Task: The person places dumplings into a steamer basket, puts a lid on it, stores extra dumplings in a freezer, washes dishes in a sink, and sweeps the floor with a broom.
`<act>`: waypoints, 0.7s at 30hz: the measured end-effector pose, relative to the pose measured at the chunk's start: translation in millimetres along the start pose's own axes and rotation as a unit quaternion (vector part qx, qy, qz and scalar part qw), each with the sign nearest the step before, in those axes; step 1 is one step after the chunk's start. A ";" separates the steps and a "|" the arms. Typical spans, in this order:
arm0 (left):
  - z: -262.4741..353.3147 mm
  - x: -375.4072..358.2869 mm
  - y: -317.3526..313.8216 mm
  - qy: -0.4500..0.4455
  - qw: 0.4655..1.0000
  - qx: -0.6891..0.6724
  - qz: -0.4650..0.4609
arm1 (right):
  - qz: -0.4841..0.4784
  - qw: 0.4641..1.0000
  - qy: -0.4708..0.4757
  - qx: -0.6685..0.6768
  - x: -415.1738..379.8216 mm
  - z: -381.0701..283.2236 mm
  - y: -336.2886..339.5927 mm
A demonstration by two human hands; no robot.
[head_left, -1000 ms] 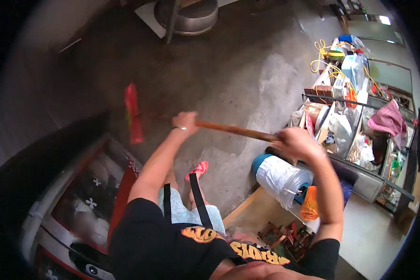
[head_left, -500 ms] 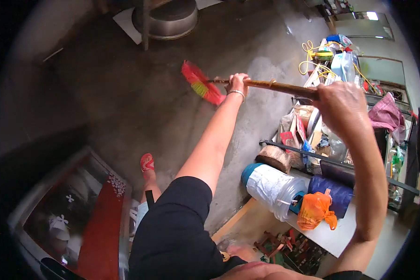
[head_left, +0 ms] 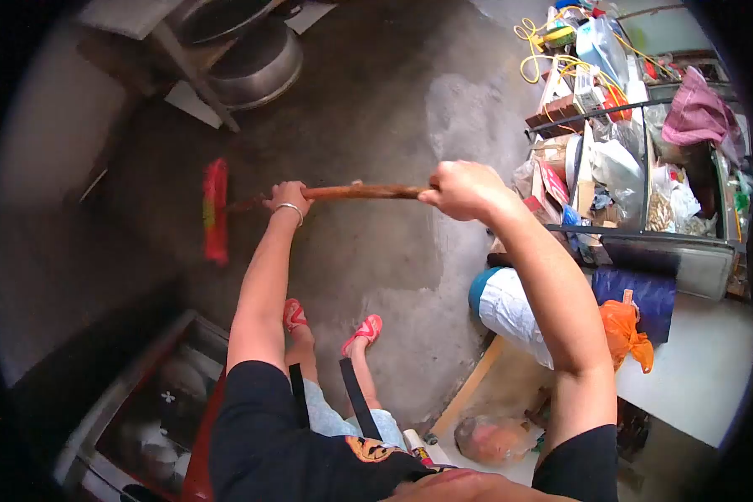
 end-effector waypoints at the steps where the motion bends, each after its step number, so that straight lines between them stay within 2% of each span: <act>1: 11.8 12.4 -8.8 -0.016 1.000 0.003 -0.006 | 0.002 1.000 -0.026 -0.017 -3.6 8.0 4.0; 3: 56.8 27.1 -21.9 -0.037 0.993 -0.110 0.021 | 0.006 0.996 -0.072 -0.052 -10.4 23.7 17.5; 5: 120.2 23.5 -19.2 -0.075 0.986 -0.138 0.065 | 0.021 0.992 -0.115 -0.051 -37.6 41.7 30.0; 8: 214.0 30.8 -39.7 -0.138 0.981 -0.124 0.049 | 0.051 0.980 -0.183 -0.062 -79.0 70.7 23.5; 10: 256.8 11.1 -48.5 -0.197 0.978 -0.066 0.017 | 0.091 0.977 -0.191 -0.038 -114.4 100.0 -20.3; 11: 268.9 -2.1 -62.7 -0.235 0.971 -0.033 0.001 | 0.127 0.975 -0.182 0.018 -136.7 112.9 -56.8; 12: 272.8 -24.3 -78.7 -0.280 0.960 -0.005 0.019 | 0.108 0.971 -0.199 0.076 -165.3 126.9 -104.3; 13: 266.0 -54.1 -95.6 -0.323 0.945 0.026 0.040 | 0.074 0.940 -0.265 0.202 -199.2 114.5 -143.5; 14: 251.6 -88.0 -113.1 -0.361 0.931 0.043 0.040 | 0.070 0.921 -0.241 0.300 -229.6 95.2 -179.6; 15: 229.1 -124.7 -126.0 -0.406 0.910 0.082 0.022 | 0.126 0.884 -0.195 0.406 -262.7 74.3 -235.3; 16: 201.0 -161.4 -149.2 -0.438 0.894 0.098 0.021 | 0.055 0.758 -0.317 0.567 -295.0 41.7 -284.0; 17: 171.6 -200.9 -162.9 -0.459 0.880 0.122 -0.019 | 0.050 0.706 -0.299 0.640 -339.1 15.0 -366.3; 18: 132.1 -240.2 -194.8 -0.493 0.866 0.087 -0.002 | -0.095 0.700 -0.360 0.609 -350.8 -25.7 -356.0; 19: 92.3 -282.4 -214.9 -0.518 0.852 0.065 -0.036 | -0.112 0.690 -0.360 0.618 -360.4 -53.2 -372.6; 20: 71.1 -322.0 -185.6 -0.546 0.787 0.167 -0.233 | -0.106 0.679 -0.353 0.635 -366.3 -73.5 -386.1; 21: 38.9 -357.2 -198.6 -0.563 0.774 0.109 -0.270 | -0.107 0.667 -0.350 0.649 -371.1 -91.9 -396.5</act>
Point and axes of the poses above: each hand's wrist, its own x-axis towards the middle knuckle, its own y-axis out of the back of the hand, z = x × y, the point moved 2 cm from there along x, towards the middle knuckle, and after that the axes turned 9 degrees about y, right-handed, at the moved point
